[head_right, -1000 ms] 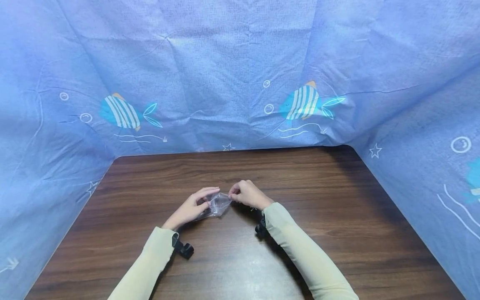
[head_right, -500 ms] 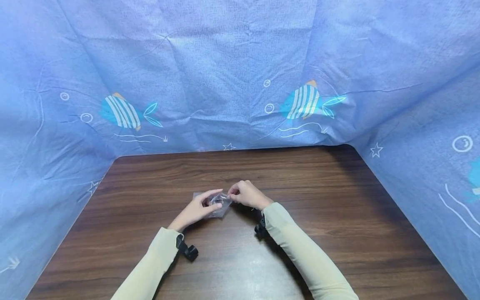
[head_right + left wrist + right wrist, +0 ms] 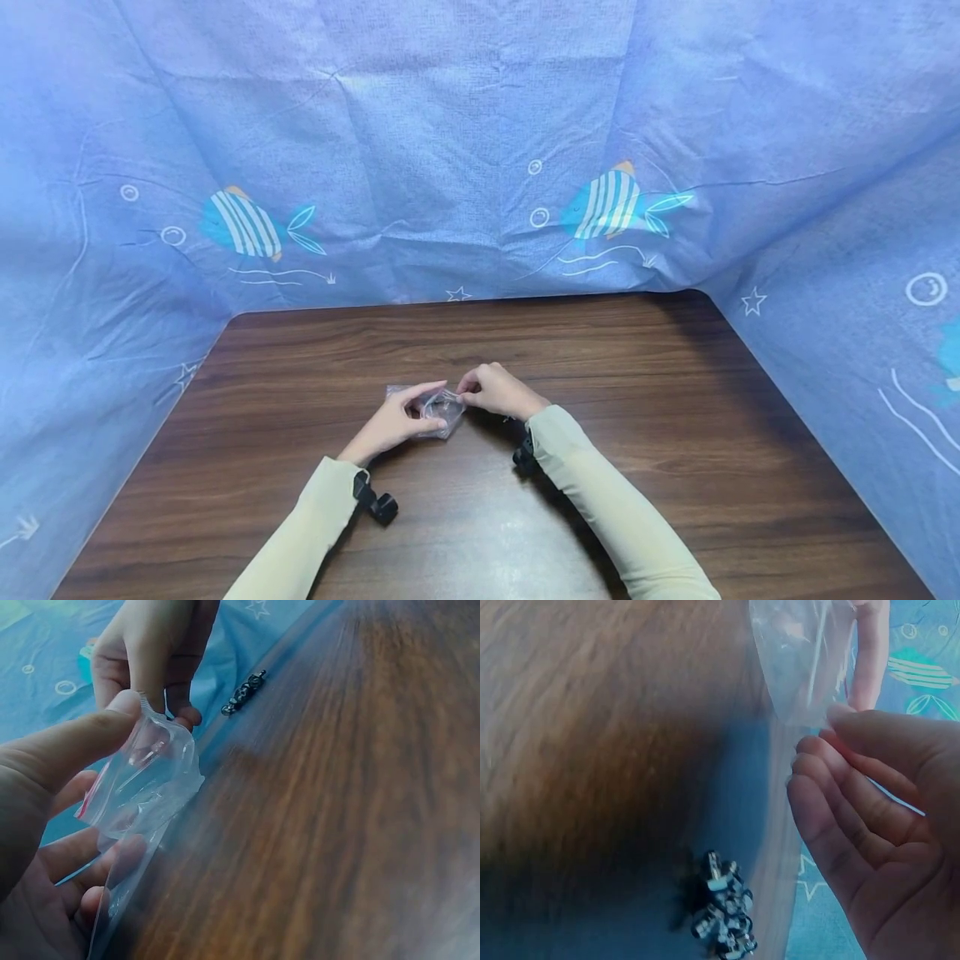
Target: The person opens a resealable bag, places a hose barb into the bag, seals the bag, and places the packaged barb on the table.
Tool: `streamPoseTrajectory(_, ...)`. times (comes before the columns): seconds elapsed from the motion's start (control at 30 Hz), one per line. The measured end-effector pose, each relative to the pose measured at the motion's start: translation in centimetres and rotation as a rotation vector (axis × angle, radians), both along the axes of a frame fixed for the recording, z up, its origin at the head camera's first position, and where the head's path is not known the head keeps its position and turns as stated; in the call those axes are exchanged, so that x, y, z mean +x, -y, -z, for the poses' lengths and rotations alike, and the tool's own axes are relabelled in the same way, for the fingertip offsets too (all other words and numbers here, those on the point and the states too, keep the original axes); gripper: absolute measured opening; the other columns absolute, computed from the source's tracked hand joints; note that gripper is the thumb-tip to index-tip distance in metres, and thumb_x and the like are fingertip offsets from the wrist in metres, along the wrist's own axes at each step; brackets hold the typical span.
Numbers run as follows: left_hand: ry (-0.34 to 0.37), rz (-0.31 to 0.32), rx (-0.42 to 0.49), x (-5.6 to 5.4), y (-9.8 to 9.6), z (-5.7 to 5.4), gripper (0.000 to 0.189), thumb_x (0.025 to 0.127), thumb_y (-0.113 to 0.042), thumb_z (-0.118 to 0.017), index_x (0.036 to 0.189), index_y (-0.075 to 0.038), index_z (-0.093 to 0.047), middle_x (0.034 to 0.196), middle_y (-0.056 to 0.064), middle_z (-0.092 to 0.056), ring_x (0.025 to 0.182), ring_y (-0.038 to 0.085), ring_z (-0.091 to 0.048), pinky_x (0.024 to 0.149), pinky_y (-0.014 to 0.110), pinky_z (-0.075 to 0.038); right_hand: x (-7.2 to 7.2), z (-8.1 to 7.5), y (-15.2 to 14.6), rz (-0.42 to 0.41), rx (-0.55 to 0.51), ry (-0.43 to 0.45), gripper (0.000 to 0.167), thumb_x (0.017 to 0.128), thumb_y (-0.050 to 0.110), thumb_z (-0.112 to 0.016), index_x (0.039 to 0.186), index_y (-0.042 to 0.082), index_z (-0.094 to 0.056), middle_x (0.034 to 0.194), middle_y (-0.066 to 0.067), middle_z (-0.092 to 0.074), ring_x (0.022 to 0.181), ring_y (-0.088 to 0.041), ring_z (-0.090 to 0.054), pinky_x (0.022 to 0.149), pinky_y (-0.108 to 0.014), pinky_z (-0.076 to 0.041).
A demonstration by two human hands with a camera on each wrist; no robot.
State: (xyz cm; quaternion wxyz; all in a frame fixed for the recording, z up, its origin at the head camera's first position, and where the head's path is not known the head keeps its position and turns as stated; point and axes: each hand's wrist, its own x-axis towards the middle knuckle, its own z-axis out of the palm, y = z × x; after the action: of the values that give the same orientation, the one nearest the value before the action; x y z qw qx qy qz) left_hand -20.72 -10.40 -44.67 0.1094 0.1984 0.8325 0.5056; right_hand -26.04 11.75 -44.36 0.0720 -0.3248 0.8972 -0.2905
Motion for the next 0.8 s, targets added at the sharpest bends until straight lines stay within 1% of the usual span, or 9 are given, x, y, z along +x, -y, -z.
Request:
streamPoseTrajectory(0.1, -0.017, 0.007, -0.006, 0.1, 0.0, -0.2, 0.061, 0.083, -0.015, -0.075, 0.139, -0.004, -0.051, 0.1, 0.024, -0.061, 0.079, 0.017, -0.05, 0.063, 0.02, -0.04, -0.1, -0.2, -0.3, -0.029, 0.004, -0.009, 0.013, 0.089, 0.018, -0.068, 0.095, 0.008, -0.074, 0.089, 0.0, -0.073, 0.077, -0.005, -0.061, 0.072, -0.022, -0.05)
streamPoseTrajectory(0.23, -0.032, 0.018, -0.006, 0.1, 0.1, -0.1, 0.062, 0.083, -0.016, -0.076, 0.139, -0.004, -0.05, 0.098, 0.025, -0.06, 0.079, 0.018, -0.05, 0.064, 0.021, -0.04, -0.4, -0.6, -0.9, -0.067, 0.005, -0.044, 0.013, 0.089, 0.017, -0.068, 0.097, 0.007, -0.074, 0.093, -0.002, -0.072, 0.084, -0.01, -0.064, 0.077, -0.027, -0.052)
streamPoseTrajectory(0.37, -0.05, 0.012, -0.009, -1.1, 0.4, 2.3, 0.065, 0.082, -0.025, -0.077, 0.14, -0.012, -0.051, 0.09, 0.013, -0.061, 0.076, 0.016, -0.05, 0.063, 0.022, -0.041, -0.7, -1.0, -1.8, -0.07, 0.012, -0.055, 0.013, 0.088, 0.015, -0.068, 0.097, 0.006, -0.073, 0.094, -0.004, -0.071, 0.086, -0.014, -0.065, 0.08, -0.03, -0.053)
streamPoseTrajectory(0.47, -0.066, 0.004, -0.016, -1.9, 0.6, 4.1, 0.067, 0.08, -0.033, -0.078, 0.139, -0.019, -0.053, 0.087, 0.003, -0.059, 0.076, 0.013, -0.05, 0.063, 0.023, -0.042, -0.8, -1.1, -2.6, -0.061, 0.023, -0.056, 0.014, 0.088, 0.014, -0.068, 0.098, 0.004, -0.073, 0.094, -0.004, -0.071, 0.087, -0.015, -0.066, 0.081, -0.032, -0.053)
streamPoseTrajectory(0.6, -0.067, 0.003, -0.016, -1.8, 0.6, 4.1, 0.066, 0.079, -0.034, -0.079, 0.139, -0.021, -0.053, 0.088, 0.001, -0.059, 0.076, 0.011, -0.05, 0.063, 0.023, -0.042, -1.0, -1.2, -3.6, -0.05, 0.057, -0.062, 0.014, 0.087, 0.013, -0.069, 0.097, 0.004, -0.073, 0.093, -0.004, -0.071, 0.087, -0.016, -0.066, 0.082, -0.031, -0.053)
streamPoseTrajectory(0.8, -0.066, 0.002, -0.002, -1.9, 0.7, 4.1, 0.065, 0.079, -0.032, -0.079, 0.138, -0.02, -0.054, 0.089, 0.006, -0.06, 0.076, 0.012, -0.049, 0.063, 0.023, -0.042, -1.4, -1.1, -5.0, -0.053, 0.115, -0.088, 0.008, 0.084, 0.006, -0.07, 0.091, 0.004, -0.073, 0.087, -0.003, -0.071, 0.083, -0.015, -0.066, 0.08, -0.03, -0.053)
